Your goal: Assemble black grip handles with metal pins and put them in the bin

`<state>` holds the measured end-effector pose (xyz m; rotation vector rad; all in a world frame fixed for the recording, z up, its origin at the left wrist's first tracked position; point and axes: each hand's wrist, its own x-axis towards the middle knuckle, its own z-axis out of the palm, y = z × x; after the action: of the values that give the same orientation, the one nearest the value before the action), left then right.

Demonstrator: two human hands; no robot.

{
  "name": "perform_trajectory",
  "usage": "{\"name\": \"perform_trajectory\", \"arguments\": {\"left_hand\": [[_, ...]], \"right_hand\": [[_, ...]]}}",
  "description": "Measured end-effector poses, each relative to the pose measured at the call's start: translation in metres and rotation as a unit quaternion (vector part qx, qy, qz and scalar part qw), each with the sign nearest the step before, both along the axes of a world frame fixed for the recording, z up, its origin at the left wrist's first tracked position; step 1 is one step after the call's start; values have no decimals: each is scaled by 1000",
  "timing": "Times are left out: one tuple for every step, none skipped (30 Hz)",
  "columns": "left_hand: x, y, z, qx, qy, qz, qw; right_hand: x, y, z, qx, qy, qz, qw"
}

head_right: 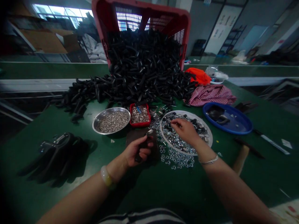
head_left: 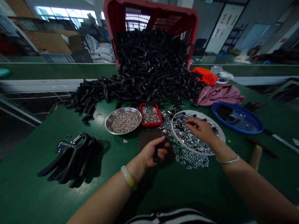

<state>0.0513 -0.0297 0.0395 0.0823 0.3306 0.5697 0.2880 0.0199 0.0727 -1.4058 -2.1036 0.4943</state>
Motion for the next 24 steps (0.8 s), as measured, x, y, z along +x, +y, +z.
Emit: {"name": "perform_trajectory", "arguments": {"left_hand": [[1,2,-1,-9,-1,16,1000],[2,4,-2,-15,1,29,999],[3,7,-3,-20,4,42,999],[4,8,-3,-27,9,52,998],[6,10,-4,-34,15,60,998],[8,11,-5,-41,21,66,997],[10,12,-7,-47,26,70,996],[11,13,-8,-49,31,72,996],[13,13,-10,-48,36,72,996],[14,13,-11,-43,39,73,996],[15,13,-13,-37,41,74,996],[16,13,-14,-32,44,72,996],[16,12,-14,-28,45,70,996],[16,12,-15,-25,47,68,996],[17,12,-15,-25,49,65,996],[17,12,-15,-25,53,62,996],[17,12,-15,-28,56,59,996],[18,12,-15,-30,60,57,996],[18,12,-14,-31,62,56,996],[19,12,-14,-33,65,57,996],[20,12,-14,-33,66,58,996],[20,12,-14,-33,67,56,996],[21,11,-14,-32,68,54,996],[22,11,-14,-32,68,50,996]], "right_hand": [[7,1,3,30,-70,4,997],[13,1,4,40,-137,28,989],[17,-1,5,34,-193,60,979],[18,-3,5,21,-235,90,968],[18,-6,4,10,-263,108,959],[16,-9,2,3,-282,115,952],[12,-11,-1,-1,-295,115,948],[9,-12,-4,-3,-304,110,946],[6,-13,-7,-5,-309,102,946],[3,-13,-10,-8,-310,92,946],[0,-13,-12,-12,-309,84,947],[-2,-12,-14,-15,-305,78,949],[-3,-11,-15,-18,-299,74,951],[-4,-10,-15,-20,-295,74,952],[-4,-9,-16,-21,-295,78,952],[-5,-9,-15,-23,-300,83,950],[-5,-8,-15,-25,-307,85,947],[-5,-8,-14,-27,-316,87,944],[-4,-7,-14,-29,-323,89,942],[-3,-6,-13,-29,-325,91,941],[-2,-5,-12,-26,-318,94,943],[0,-3,-11,-23,-305,98,947],[1,-2,-10,-18,-285,98,953],[1,-2,-9,-10,-260,90,961]]}}
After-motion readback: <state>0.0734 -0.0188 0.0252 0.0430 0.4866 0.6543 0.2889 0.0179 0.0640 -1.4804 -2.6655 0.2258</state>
